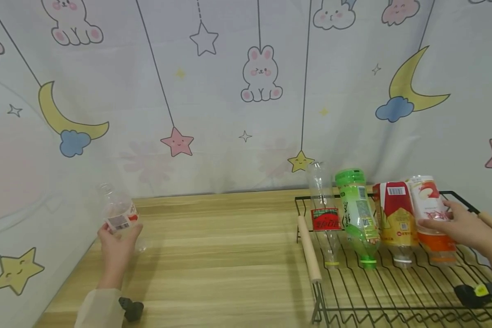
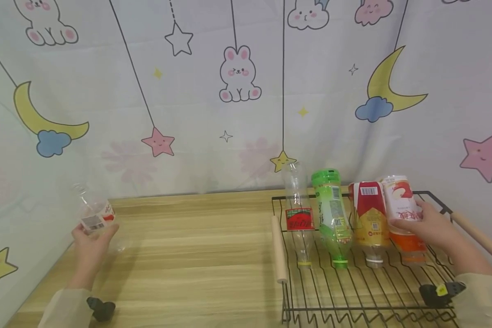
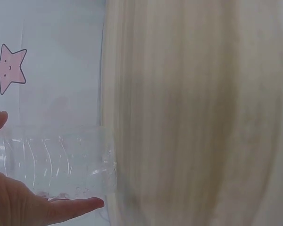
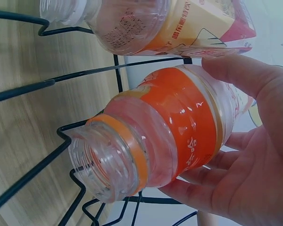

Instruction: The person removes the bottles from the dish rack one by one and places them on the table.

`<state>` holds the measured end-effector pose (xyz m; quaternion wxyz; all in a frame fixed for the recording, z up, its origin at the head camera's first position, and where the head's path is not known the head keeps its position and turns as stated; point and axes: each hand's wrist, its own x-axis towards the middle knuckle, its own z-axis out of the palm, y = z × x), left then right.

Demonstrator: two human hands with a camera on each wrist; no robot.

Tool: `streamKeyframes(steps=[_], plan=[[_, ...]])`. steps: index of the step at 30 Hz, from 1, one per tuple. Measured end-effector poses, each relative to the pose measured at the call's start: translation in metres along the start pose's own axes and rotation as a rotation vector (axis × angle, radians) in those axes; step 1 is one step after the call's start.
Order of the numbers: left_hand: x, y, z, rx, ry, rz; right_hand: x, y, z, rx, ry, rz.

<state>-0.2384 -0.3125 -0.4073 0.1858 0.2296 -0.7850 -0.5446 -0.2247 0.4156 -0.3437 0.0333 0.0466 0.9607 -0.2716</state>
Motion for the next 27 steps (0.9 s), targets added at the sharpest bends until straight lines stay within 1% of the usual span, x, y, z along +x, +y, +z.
streamKeyframes(steps=[5,8,11,15,18,21,24,27], plan=[[0.0,0.0,-0.002,-0.024,0.012,0.018,0.001,0.002,-0.003,0.014,0.007,0.011],[0.0,0.001,-0.004,-0.022,0.015,0.032,0.001,0.003,-0.004,0.014,0.02,0.028],[0.0,0.004,-0.007,-0.01,0.013,0.035,0.0,0.002,-0.006,0.007,0.04,0.025],[-0.001,0.011,-0.01,0.01,0.023,0.036,-0.005,-0.003,-0.01,-0.007,0.078,-0.002],[-0.003,0.018,-0.013,0.015,0.042,0.049,-0.009,-0.009,-0.014,-0.011,0.1,-0.016],[-0.006,0.025,-0.017,0.02,0.063,0.082,-0.012,-0.016,-0.018,-0.01,0.11,-0.024],[-0.009,0.032,-0.022,0.046,0.081,0.113,-0.014,-0.023,-0.022,-0.013,0.12,-0.034],[-0.011,0.039,-0.027,0.071,0.084,0.148,-0.017,-0.03,-0.026,-0.021,0.13,-0.043]])
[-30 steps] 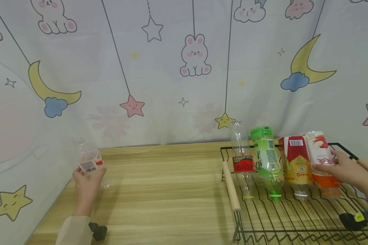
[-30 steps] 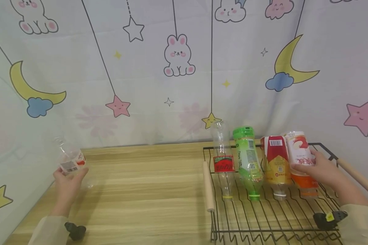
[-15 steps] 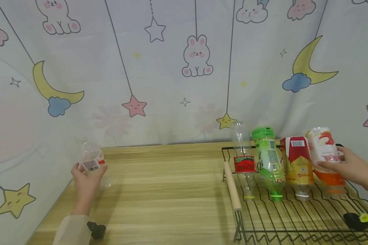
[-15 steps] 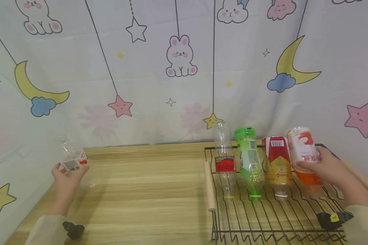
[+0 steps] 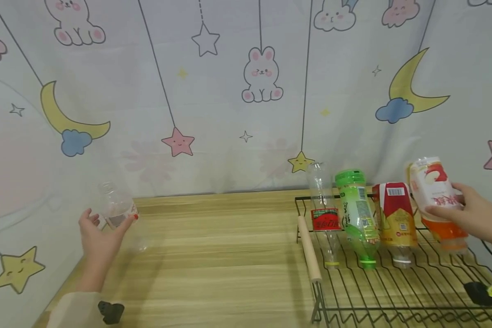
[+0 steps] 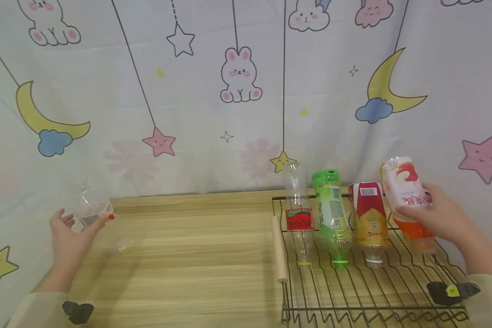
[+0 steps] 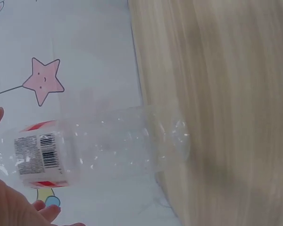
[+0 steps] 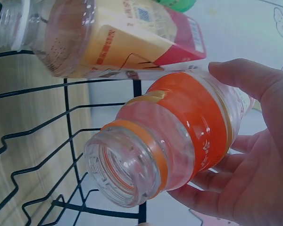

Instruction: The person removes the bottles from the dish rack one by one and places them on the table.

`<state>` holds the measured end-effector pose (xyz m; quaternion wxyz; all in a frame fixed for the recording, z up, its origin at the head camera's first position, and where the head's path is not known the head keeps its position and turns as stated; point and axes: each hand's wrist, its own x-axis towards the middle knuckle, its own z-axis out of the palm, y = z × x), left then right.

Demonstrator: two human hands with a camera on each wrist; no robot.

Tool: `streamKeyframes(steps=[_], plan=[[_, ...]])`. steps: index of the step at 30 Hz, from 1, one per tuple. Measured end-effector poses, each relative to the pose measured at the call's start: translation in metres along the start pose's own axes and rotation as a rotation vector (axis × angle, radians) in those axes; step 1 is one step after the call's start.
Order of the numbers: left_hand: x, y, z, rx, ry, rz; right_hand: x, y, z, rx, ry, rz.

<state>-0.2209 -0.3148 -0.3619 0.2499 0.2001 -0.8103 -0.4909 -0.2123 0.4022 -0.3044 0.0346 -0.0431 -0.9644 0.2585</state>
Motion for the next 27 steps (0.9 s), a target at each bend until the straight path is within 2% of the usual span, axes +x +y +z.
streamKeyframes(steps=[9,14,22,27], plan=[[-0.013,0.031,-0.012,0.03,-0.03,0.11,-0.007,-0.015,-0.008,-0.026,0.074,-0.014],[-0.02,0.047,-0.014,0.054,-0.062,0.194,-0.009,-0.025,-0.013,-0.027,0.1,-0.037],[-0.03,0.067,-0.009,0.096,-0.105,0.314,-0.014,-0.043,-0.019,-0.023,0.102,-0.052],[-0.038,0.078,-0.002,0.152,-0.119,0.426,-0.015,-0.051,-0.02,-0.053,0.082,-0.083]])
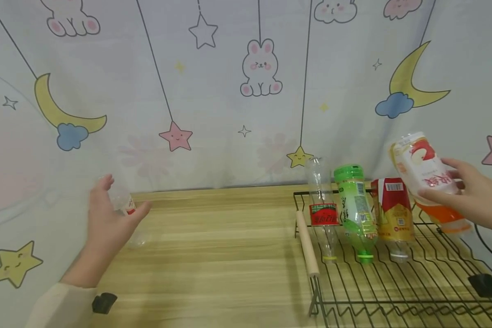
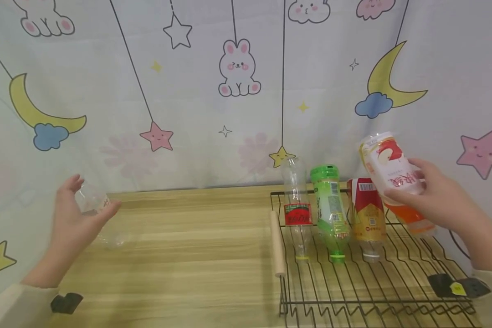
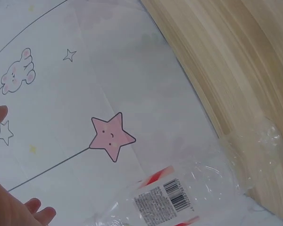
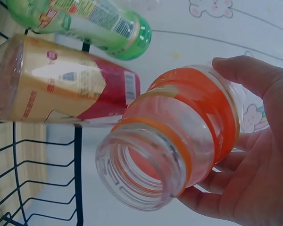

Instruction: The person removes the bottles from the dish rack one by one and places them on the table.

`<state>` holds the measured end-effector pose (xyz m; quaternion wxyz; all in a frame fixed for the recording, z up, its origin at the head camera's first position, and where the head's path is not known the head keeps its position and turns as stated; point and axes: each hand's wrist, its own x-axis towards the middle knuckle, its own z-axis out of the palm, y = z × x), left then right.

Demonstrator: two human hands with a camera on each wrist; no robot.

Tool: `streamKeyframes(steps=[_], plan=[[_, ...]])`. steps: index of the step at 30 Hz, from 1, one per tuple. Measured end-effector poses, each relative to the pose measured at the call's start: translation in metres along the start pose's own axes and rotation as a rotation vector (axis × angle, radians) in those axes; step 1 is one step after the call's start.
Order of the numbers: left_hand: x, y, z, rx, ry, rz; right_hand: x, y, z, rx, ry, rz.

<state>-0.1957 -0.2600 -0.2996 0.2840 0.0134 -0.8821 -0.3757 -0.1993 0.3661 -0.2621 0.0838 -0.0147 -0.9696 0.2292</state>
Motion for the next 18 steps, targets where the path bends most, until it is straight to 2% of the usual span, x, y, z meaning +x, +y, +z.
streamKeyframes(steps=[2,6,13,18], plan=[[-0.001,0.005,0.002,0.028,-0.01,0.043,0.0,-0.005,0.0,-0.01,-0.004,-0.014],[-0.005,0.016,0.005,0.063,-0.034,0.086,0.0,-0.017,0.001,-0.02,-0.01,-0.037],[-0.011,0.03,0.011,0.087,-0.023,0.2,-0.006,-0.039,-0.001,-0.018,-0.056,-0.078],[-0.014,0.036,0.015,0.103,-0.037,0.292,-0.01,-0.053,0.001,-0.024,-0.079,-0.112]])
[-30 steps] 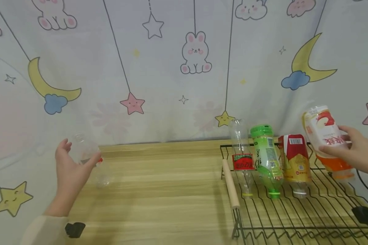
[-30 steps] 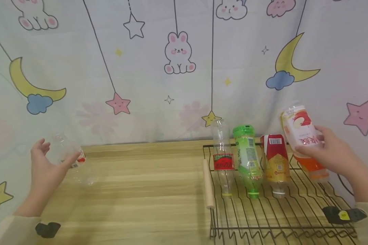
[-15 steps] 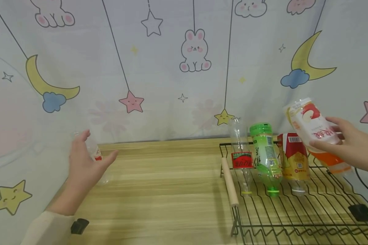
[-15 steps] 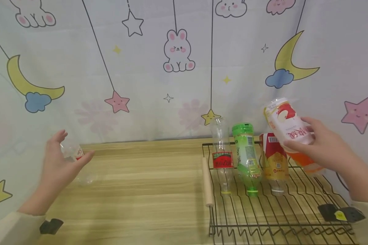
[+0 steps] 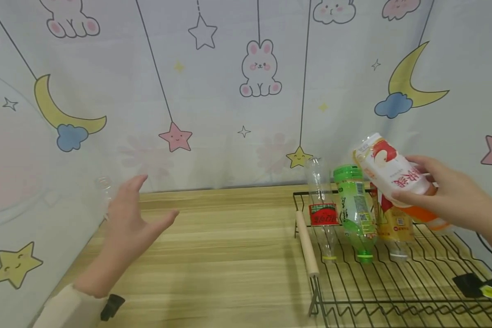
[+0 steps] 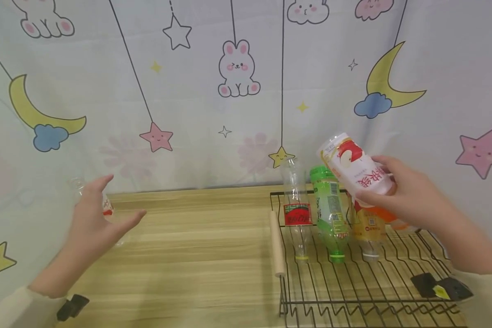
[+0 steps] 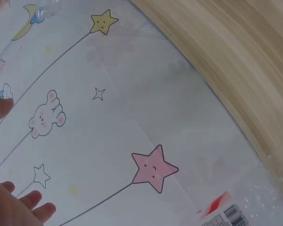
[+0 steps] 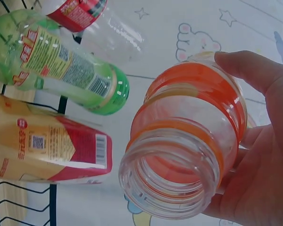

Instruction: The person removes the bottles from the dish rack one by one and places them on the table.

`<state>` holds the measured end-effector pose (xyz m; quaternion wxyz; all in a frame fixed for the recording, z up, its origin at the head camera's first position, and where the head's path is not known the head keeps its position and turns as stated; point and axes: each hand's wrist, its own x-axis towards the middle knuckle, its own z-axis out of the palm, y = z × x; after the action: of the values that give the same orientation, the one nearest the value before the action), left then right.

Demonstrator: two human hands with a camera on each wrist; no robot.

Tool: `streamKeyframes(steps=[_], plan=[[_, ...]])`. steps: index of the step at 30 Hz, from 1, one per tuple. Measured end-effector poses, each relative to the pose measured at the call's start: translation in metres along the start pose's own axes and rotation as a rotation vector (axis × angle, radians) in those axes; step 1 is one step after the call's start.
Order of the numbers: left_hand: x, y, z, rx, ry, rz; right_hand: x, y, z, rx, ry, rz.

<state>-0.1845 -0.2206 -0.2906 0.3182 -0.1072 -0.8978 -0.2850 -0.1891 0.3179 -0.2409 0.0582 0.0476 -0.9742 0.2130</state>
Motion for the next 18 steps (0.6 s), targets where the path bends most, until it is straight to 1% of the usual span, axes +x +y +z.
streamKeyframes(steps=[6,10,13,18], plan=[[-0.001,0.009,0.006,0.019,0.007,0.121,-0.003,-0.016,0.004,0.029,0.002,-0.059],[-0.004,0.017,0.011,0.035,0.029,0.229,-0.007,-0.026,0.006,0.063,0.011,-0.109],[-0.006,0.024,0.013,0.04,0.039,0.298,-0.01,-0.033,0.007,0.091,0.002,-0.141],[-0.008,0.034,0.015,0.057,0.042,0.361,-0.013,-0.042,0.009,0.12,-0.049,-0.162]])
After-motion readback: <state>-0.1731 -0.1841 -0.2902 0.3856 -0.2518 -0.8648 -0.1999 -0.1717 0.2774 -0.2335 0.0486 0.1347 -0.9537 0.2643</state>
